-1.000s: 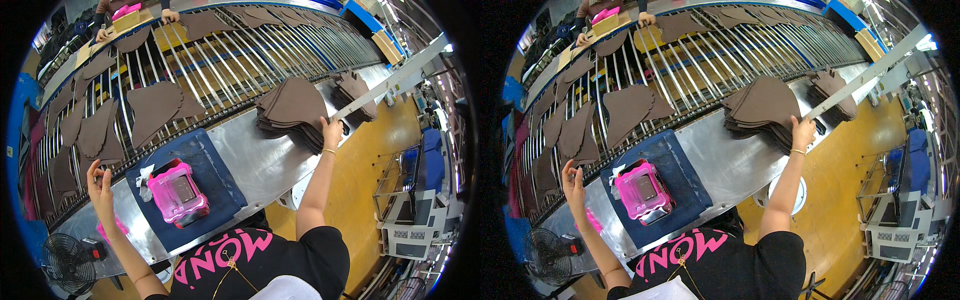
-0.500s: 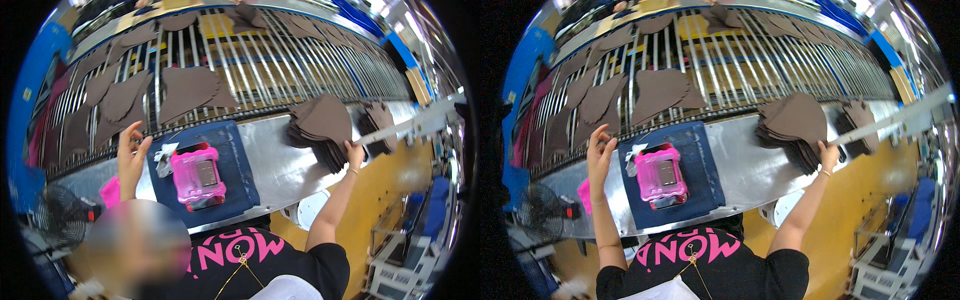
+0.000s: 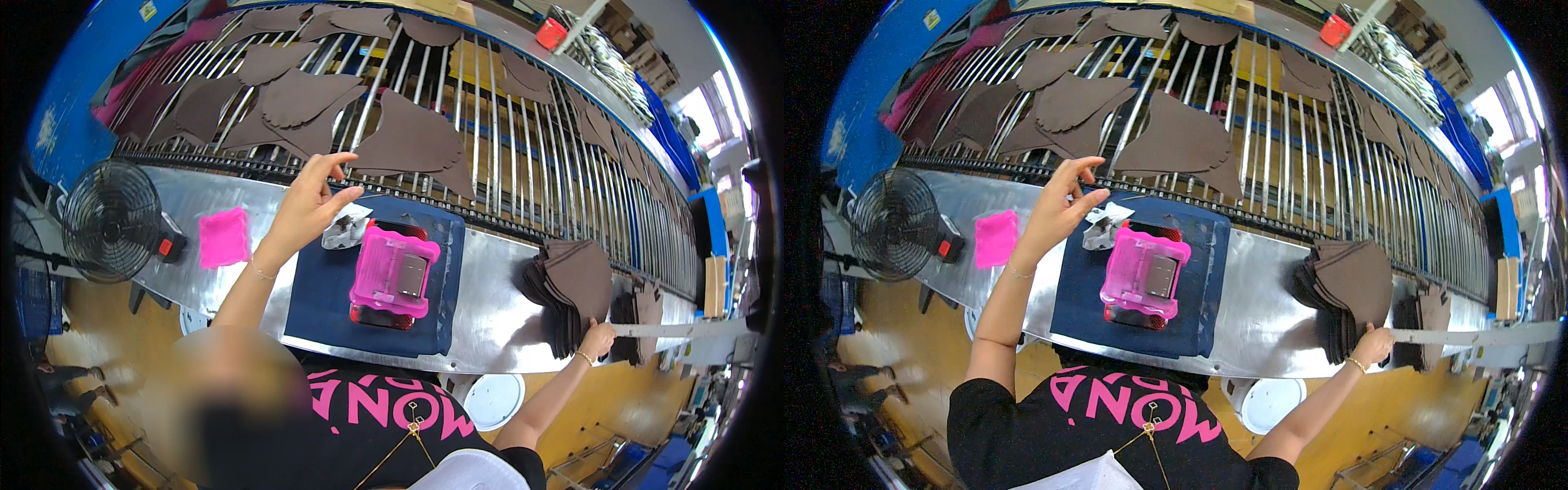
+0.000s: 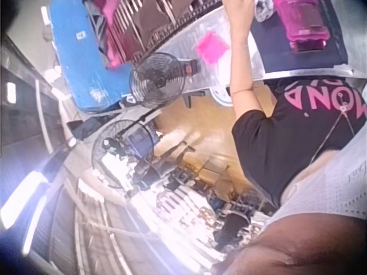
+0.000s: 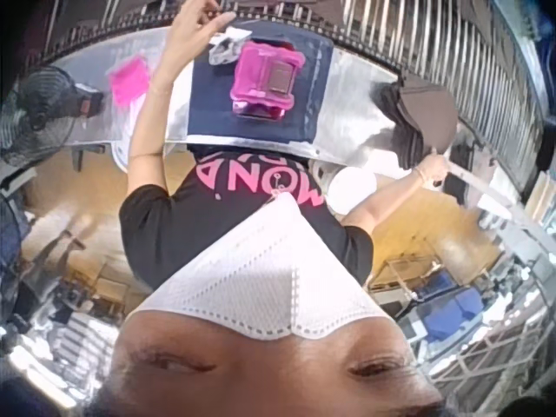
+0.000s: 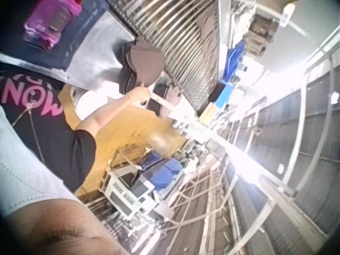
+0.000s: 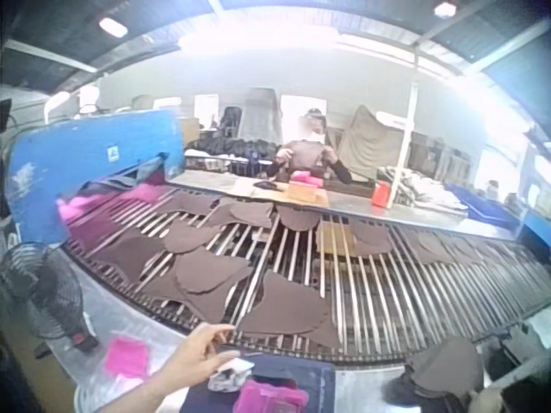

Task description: The person applies dark adhesive to a pink roller tool using a ladle, then rolls the adhesive onto brown fabric pieces. They repeatedly pick up fabric pieces, apply the adhesive, and place them onto a metal rack.

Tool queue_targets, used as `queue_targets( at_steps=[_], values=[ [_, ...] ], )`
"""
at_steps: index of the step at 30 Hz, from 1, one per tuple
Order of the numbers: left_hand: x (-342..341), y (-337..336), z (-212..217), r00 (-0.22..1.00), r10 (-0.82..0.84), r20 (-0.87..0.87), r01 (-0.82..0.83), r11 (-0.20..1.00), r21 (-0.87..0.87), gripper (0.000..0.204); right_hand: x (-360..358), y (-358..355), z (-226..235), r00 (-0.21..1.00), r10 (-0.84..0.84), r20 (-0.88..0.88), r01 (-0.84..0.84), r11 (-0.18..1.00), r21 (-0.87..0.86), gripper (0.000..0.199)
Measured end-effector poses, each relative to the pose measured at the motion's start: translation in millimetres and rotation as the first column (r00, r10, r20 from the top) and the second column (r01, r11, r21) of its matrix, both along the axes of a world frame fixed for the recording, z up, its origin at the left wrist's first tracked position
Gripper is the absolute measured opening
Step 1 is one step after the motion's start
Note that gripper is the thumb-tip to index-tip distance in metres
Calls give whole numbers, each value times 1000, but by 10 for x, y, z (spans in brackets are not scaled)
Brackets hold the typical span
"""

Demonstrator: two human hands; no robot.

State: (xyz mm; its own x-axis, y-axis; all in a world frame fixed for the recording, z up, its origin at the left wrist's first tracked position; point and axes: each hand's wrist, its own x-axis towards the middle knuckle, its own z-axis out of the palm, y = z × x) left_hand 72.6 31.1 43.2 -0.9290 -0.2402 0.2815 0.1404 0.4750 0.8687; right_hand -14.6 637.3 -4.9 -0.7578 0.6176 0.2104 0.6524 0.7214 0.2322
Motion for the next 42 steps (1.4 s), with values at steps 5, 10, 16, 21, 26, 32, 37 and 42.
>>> queue_targets(
  at_steps=[5, 10, 16, 21, 26, 32, 37, 42],
  values=[
    [-4, 54, 51, 1000, -27, -7, 27, 1000, -16, 43, 68, -206, 455, 990, 97, -105, -127, 933, -338, 33],
    [-105, 226, 191, 981, -184, 65, 178, 980, 89, 37, 367, -973, 1355, 725, 412, -552, -645, 687, -334, 29],
    [-183, 506, 419, 930, -366, -19, 352, 877, 328, 48, 516, -2119, 1577, 462, 0, -887, -881, 119, -458, 28],
    [99, 69, 828, 953, -301, 14, 262, 850, 456, 20, 447, -2929, 1007, 325, 136, -936, -919, -187, -346, 18],
    [429, -445, 714, 951, 136, -279, -140, 990, 7, 48, 437, -3458, 836, 308, 45, -950, -717, -645, -263, 23],
    [705, -442, 679, 960, -163, 228, 77, 935, 345, 36, 384, -3641, 830, 353, -103, -930, -727, -656, -203, 29],
    [782, -526, 767, 999, 23, 47, -29, 991, 128, 21, 407, -3397, 569, 284, 402, -871, -747, -477, -464, 25],
    [802, -576, 922, 996, 86, -19, -87, 994, -64, 17, 491, -3470, 512, 121, 579, -806, -809, -413, -418, 13]
  ],
)
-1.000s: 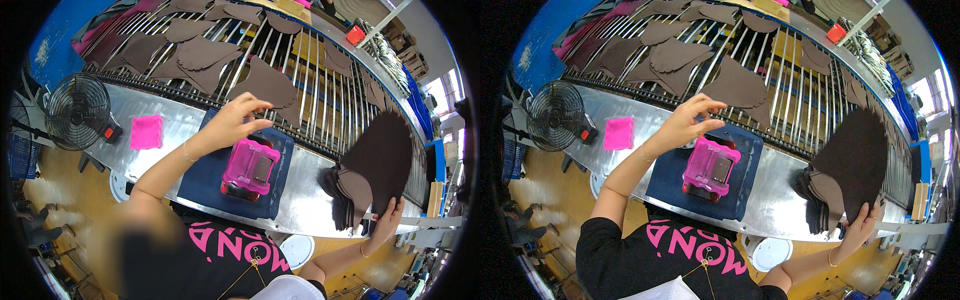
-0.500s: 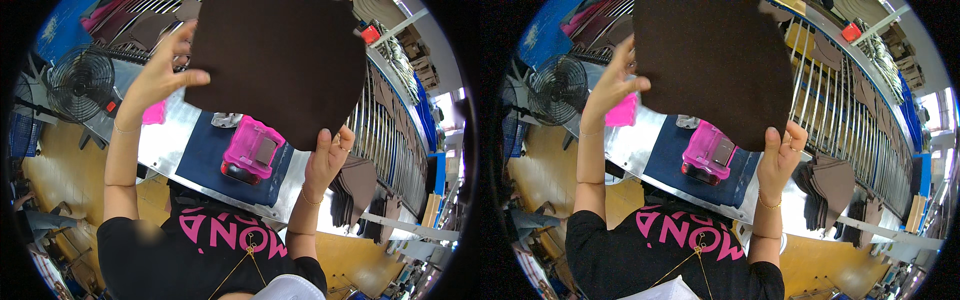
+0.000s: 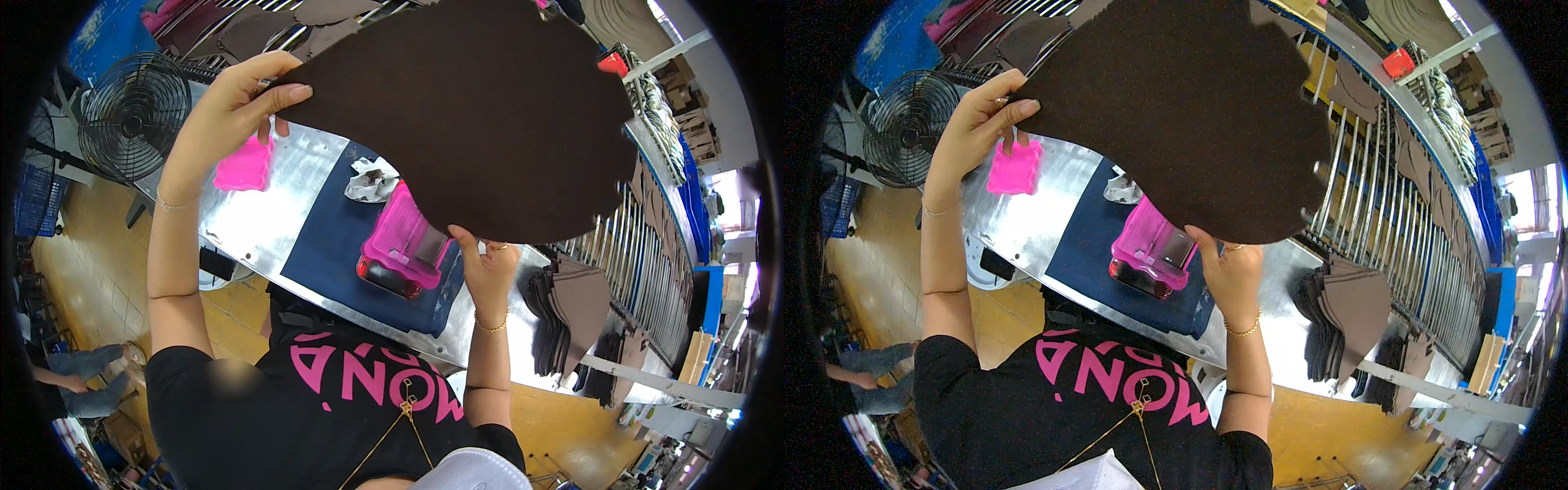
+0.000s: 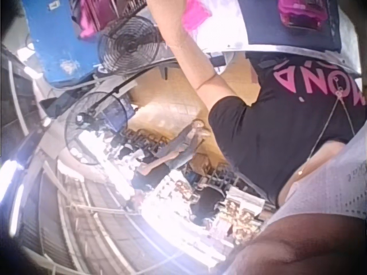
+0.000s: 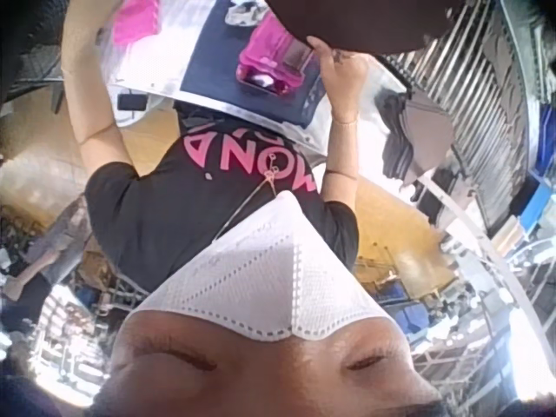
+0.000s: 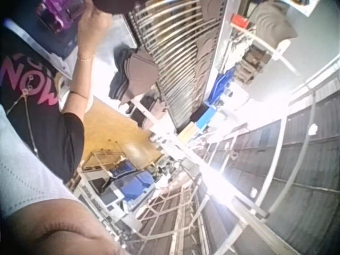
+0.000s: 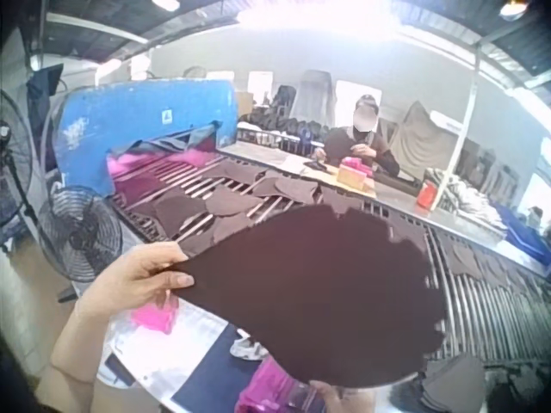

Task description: The person applies dark adhesive to a pink roller tool using a ladle, then rolls the adhesive onto brown fabric pieces. They repeatedly pick up fabric pieces, apply the adhesive, and place them onto a metal rack.

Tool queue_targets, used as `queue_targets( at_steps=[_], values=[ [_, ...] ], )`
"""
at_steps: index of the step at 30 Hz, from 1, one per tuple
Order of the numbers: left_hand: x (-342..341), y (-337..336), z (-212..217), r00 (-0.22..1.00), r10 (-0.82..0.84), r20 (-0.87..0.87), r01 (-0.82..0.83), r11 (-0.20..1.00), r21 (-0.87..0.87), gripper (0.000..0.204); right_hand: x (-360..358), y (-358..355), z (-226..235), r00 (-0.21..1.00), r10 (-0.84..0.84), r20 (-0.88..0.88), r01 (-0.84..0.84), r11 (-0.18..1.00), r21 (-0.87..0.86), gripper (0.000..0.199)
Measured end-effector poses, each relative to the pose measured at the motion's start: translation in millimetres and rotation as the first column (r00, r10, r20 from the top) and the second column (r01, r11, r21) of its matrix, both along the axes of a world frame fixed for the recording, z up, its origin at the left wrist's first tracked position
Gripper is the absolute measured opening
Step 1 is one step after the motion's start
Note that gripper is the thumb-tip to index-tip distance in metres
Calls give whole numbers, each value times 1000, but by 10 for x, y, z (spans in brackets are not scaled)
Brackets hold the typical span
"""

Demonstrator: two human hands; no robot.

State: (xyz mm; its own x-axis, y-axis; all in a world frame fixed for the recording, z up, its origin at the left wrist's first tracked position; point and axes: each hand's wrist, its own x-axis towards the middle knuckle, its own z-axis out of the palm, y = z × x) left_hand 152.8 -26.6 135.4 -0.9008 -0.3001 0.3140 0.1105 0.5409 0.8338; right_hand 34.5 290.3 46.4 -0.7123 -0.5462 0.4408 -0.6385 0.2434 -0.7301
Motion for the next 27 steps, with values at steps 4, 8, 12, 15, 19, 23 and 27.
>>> queue_targets(
  at_steps=[4, 8, 12, 15, 19, 23, 27],
  values=[
    [11, -82, -118, 999, -33, 4, 33, 999, 10, 23, -12, 7, -71, 996, 21, -88, -22, 1000, -3, 14],
    [31, 98, -264, 989, -26, 145, 11, 994, 106, 12, -27, 210, -78, 990, -38, -133, 47, 996, 72, 12],
    [-132, 366, -497, 953, -153, 260, 149, 988, 34, 4, 5, 603, -166, 982, -19, -188, 54, 982, 182, 20],
    [-289, 572, -615, 930, -256, 263, 279, 959, -52, 8, 107, 910, -243, 987, -83, -136, 116, 958, 262, 19],
    [-518, 879, -716, 905, -423, 43, 405, 828, -387, 10, 199, 1619, -442, 975, -223, -8, 216, 931, 293, 11],
    [-718, 1300, -750, 855, -509, 97, 507, 785, -356, 10, 340, 2161, -72, 857, -508, 87, 500, 861, 95, 11],
    [-1057, 1778, -574, 708, -658, 256, 691, 572, -442, 28, 433, 2463, 630, 679, -734, -23, 723, 674, -151, 5]
  ],
)
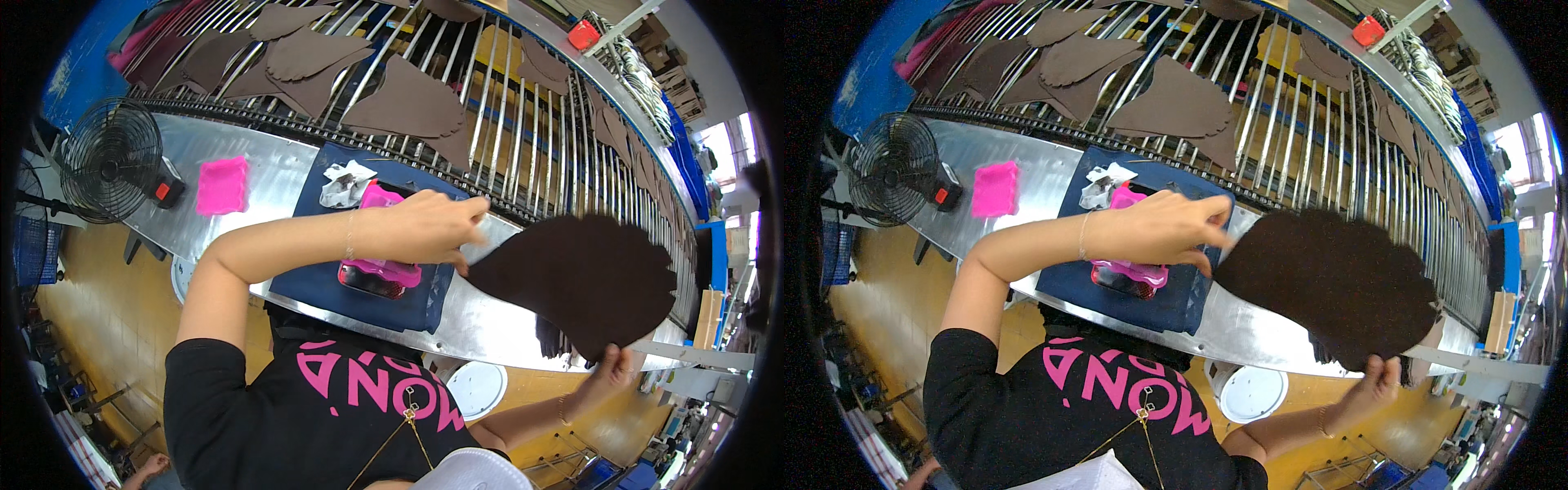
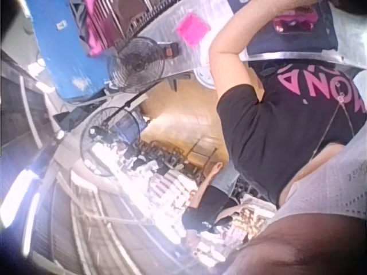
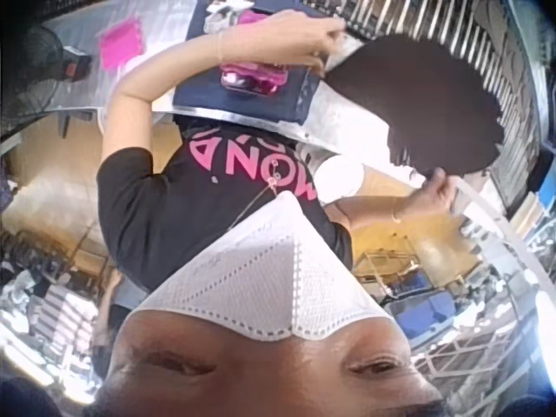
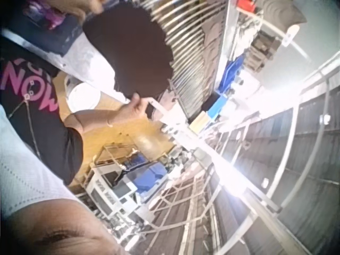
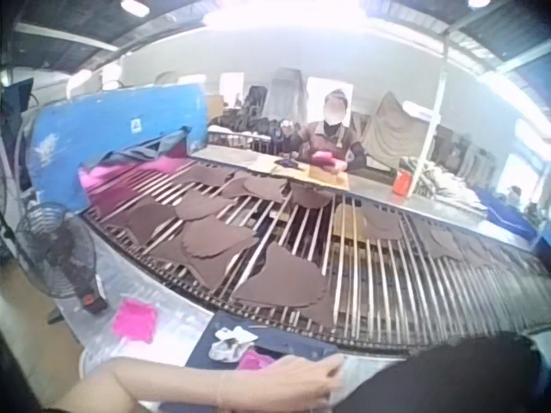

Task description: The person applies dark adhesive to a pink roller tool using a ladle, then rolls the adhesive onto brown fabric pieces. They repeatedly pick up fabric pieces, apply the adhesive, and place them onto a metal rack.

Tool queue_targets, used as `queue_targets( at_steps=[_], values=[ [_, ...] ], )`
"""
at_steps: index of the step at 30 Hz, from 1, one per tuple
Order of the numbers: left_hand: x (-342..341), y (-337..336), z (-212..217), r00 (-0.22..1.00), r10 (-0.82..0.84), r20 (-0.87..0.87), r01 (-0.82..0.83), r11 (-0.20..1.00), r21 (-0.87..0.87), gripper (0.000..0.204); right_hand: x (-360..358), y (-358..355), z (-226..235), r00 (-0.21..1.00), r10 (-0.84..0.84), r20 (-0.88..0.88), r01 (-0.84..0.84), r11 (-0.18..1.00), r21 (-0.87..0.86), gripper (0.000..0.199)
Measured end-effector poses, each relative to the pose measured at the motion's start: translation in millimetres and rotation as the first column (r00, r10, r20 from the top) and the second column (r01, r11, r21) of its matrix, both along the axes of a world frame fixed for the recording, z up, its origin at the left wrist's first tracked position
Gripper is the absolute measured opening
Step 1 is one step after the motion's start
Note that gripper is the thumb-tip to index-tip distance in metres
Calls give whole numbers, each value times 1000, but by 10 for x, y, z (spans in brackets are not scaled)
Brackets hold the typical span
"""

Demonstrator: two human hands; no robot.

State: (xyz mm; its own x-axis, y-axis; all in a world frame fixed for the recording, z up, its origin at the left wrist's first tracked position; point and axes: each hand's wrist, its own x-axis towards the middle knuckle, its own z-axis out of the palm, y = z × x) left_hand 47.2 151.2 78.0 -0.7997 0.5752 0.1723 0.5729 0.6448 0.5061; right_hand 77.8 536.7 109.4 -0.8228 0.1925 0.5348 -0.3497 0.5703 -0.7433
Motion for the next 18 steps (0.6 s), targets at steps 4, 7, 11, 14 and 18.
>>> queue_targets(
  at_steps=[4, 7, 11, 14, 18],
  values=[
    [-315, 124, 495, 982, 49, -182, 31, 911, 412, 35, -130, 207, 651, 998, 62, -12, -45, 835, 548, 5],
    [-467, 233, 625, 984, -48, -170, 93, 960, 265, 30, -370, -241, 977, 980, 200, -15, -106, 580, 808, 8],
    [-782, 272, 257, 996, 1, -85, 6, 997, 79, 25, -693, -612, 1035, 982, 184, -30, -57, 445, 894, 19],
    [-1047, -97, 71, 906, 119, 407, -250, 924, 288, 21, -811, -713, 903, 962, 59, -265, 195, 529, 826, 28],
    [-1360, -646, -670, 725, -37, 688, -607, 438, 664, 24, -901, 356, 260, 971, -151, -186, 237, 718, 654, 35]
  ],
)
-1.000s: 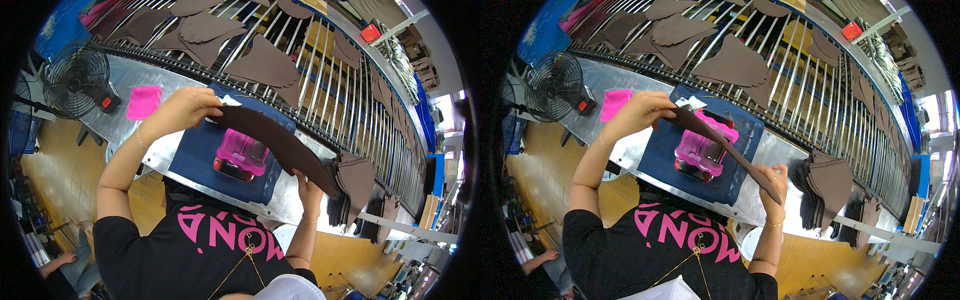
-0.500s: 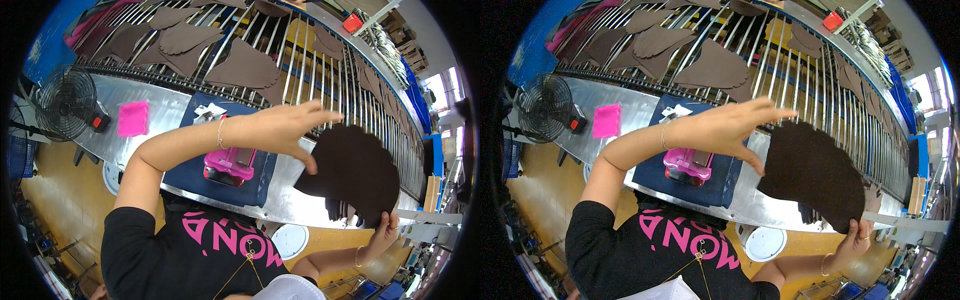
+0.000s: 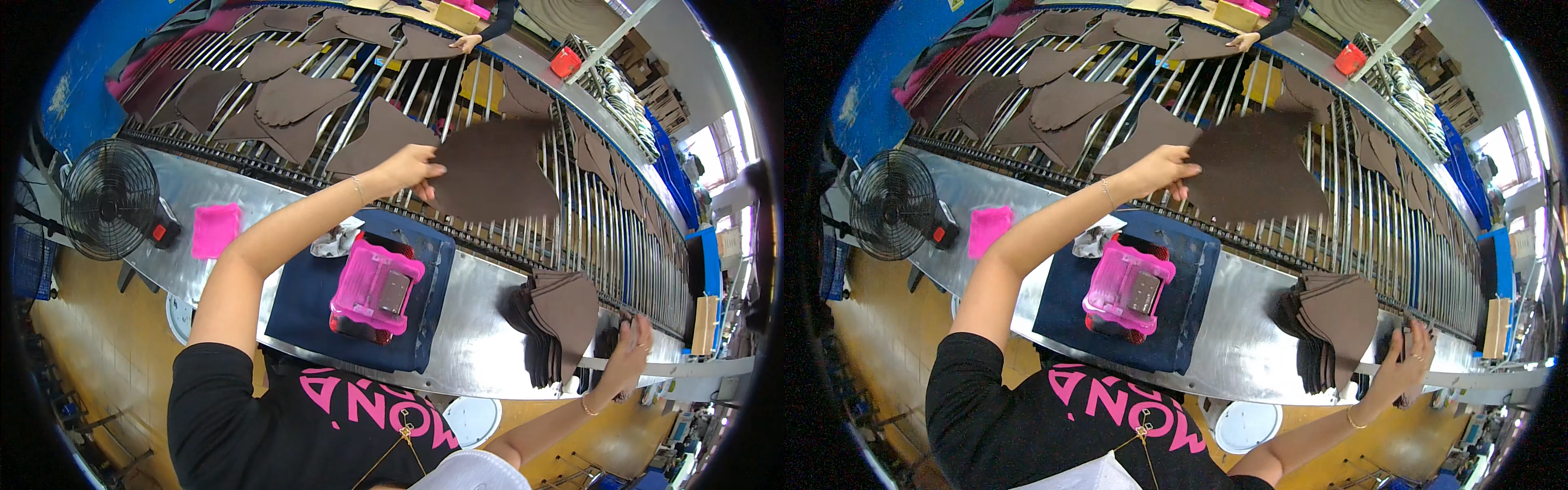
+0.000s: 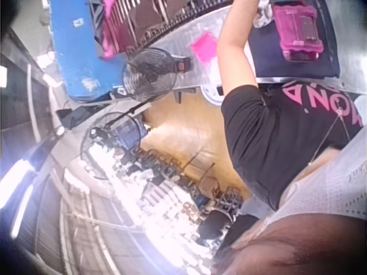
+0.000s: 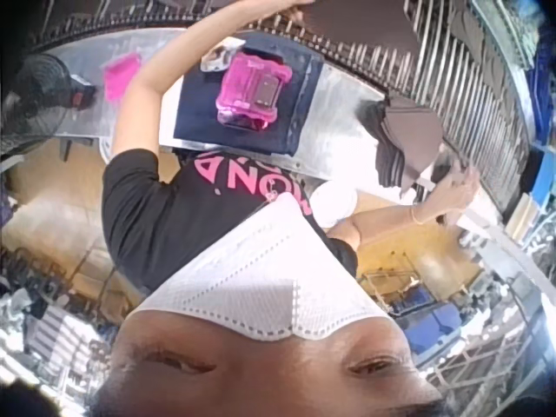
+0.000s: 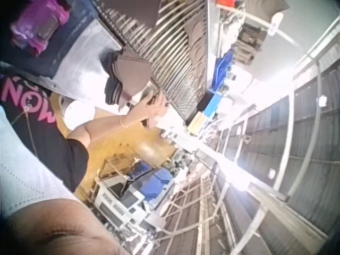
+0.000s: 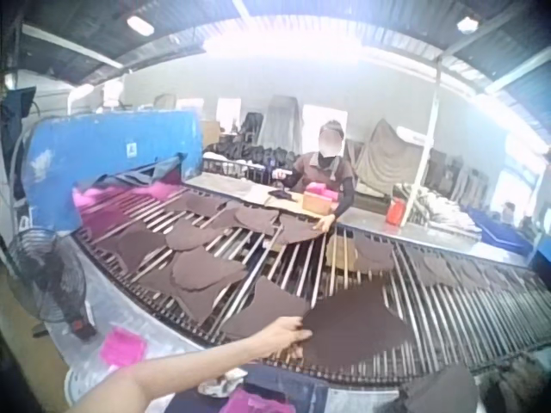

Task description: The person applies dark adhesive to a pink roller tool using a ladle, then rolls the adhesive onto brown fabric pieces. They repeatedly pick up fabric pieces, apply the adhesive, and place them onto a metal rack.

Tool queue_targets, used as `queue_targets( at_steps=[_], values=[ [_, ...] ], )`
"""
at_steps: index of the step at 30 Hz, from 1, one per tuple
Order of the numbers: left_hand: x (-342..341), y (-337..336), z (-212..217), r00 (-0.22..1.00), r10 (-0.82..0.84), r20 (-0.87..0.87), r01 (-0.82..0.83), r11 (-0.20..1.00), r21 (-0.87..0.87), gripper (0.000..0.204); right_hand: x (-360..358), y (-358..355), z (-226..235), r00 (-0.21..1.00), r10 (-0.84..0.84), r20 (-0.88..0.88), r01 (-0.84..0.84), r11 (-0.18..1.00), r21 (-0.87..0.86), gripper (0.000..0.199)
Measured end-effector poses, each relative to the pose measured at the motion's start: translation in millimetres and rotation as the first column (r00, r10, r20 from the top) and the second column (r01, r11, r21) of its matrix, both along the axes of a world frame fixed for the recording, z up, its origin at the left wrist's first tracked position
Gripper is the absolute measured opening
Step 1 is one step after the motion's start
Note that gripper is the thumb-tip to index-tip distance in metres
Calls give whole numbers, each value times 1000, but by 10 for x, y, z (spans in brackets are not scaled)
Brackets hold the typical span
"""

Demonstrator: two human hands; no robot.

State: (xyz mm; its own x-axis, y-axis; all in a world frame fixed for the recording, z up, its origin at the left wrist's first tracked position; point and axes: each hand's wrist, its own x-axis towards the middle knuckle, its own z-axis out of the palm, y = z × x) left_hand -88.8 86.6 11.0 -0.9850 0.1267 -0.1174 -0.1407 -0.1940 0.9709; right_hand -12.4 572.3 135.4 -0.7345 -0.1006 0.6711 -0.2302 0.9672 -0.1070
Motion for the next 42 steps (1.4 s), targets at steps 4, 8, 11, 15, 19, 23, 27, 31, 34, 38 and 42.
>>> queue_targets(
  at_steps=[4, 8, 11, 15, 19, 23, 27, 31, 34, 38, 42],
  values=[
    [-347, -375, -626, 934, 311, 175, -345, 912, 223, 27, 143, 702, -971, 791, -507, 342, 501, 858, 113, 45],
    [-568, -618, -1068, 853, 412, 320, -505, 805, 311, 18, 335, 1162, -1650, 580, -601, 550, 650, 748, 132, 60],
    [-655, -693, -1279, 798, 447, 405, -572, 774, 272, 18, 381, 1442, -1966, 699, -495, 517, 592, 806, -29, 56],
    [-646, -790, -1367, 807, 434, 401, -551, 798, 244, 19, 319, 1344, -1879, 648, -552, 524, 598, 796, 99, 48],
    [-525, -980, -1312, 864, 296, 407, -382, 913, 146, 42, 242, 1064, -1758, 632, -600, 491, 625, 769, 136, 37],
    [-232, -780, -899, 855, 476, 207, -408, 862, -300, 65, 300, 1271, -1815, 724, -584, 368, 581, 803, 131, 34],
    [255, -747, -315, 930, 352, 105, -290, 880, -377, 59, 242, 953, -1528, 745, -573, 342, 538, 819, 199, 25],
    [575, -561, 154, 991, 127, 37, -103, 915, -390, 43, 284, 95, -692, 805, -499, 322, 517, 855, 32, 10],
    [736, -240, 421, 999, -41, -21, 32, 946, -322, 47, 434, -429, -161, 905, -313, 288, 389, 883, -264, 10],
    [833, 126, 572, 909, -103, -404, -76, 912, -404, 62, 591, -1021, 228, 992, 121, 39, -53, 670, -741, 17],
    [1046, 88, 899, 944, -37, -328, -35, 977, -210, 57, 494, -1650, -14, 839, 489, -240, -410, 275, -870, 26]
  ],
)
